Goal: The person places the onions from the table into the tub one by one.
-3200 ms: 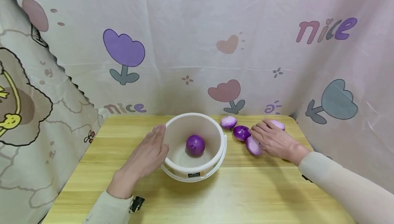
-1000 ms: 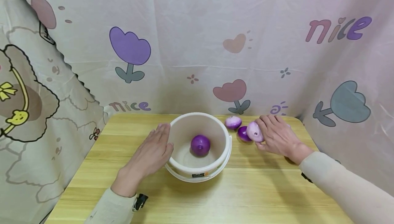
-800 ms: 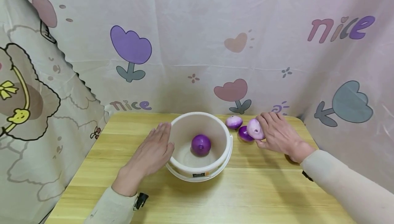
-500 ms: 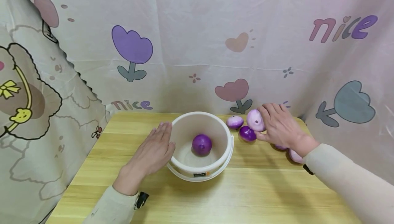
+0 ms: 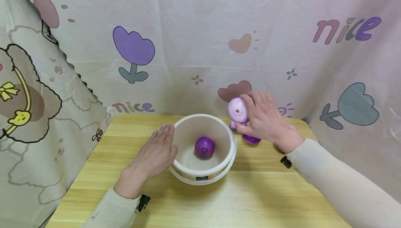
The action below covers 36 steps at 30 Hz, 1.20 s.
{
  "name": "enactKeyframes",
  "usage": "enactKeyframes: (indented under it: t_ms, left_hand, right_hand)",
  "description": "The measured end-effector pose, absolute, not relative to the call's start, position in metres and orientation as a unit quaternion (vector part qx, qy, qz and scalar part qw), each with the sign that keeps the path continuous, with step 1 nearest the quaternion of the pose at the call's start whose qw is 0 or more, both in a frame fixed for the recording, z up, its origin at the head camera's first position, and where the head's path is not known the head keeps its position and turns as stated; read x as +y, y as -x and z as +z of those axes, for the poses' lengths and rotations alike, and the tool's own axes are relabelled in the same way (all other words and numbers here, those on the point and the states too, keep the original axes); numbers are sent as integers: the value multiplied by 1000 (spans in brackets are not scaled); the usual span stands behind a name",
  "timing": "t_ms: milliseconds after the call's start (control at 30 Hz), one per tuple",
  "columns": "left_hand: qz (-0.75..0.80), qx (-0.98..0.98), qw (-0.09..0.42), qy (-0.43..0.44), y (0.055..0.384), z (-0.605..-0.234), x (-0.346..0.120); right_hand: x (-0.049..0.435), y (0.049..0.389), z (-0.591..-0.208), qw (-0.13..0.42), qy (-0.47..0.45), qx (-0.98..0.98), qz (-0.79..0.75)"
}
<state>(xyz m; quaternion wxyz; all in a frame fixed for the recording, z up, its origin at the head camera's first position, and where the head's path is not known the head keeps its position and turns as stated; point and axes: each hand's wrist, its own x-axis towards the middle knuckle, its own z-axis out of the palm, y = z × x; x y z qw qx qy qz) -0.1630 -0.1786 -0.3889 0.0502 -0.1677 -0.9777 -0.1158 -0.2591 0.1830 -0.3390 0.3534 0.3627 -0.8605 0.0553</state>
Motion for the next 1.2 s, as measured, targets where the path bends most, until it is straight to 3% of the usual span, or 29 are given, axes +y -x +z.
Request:
enactKeyframes:
  t_ms: [233,400,567,900,1200]
  left_hand:
    - [-125,-977,47,168,163,-389,-179]
    - [-131,-976,46,168,163,-390,-180]
    - [-135,-975,45,170,164,-390,-180]
    - [-137,-974,52,174,164,-391,-180]
    - [-136,-973,53,178,165,-392,-180]
  right_hand:
    - [132,263,-341,373,-393,-837,79]
    - [112,272,-358,374,-434,-820,8]
    - [106,277,-372,364,-470,-800,-79]
    - [99,273,-373,282,-483,-813,-163]
    - [97,273,-374,287,-491,-803,-178]
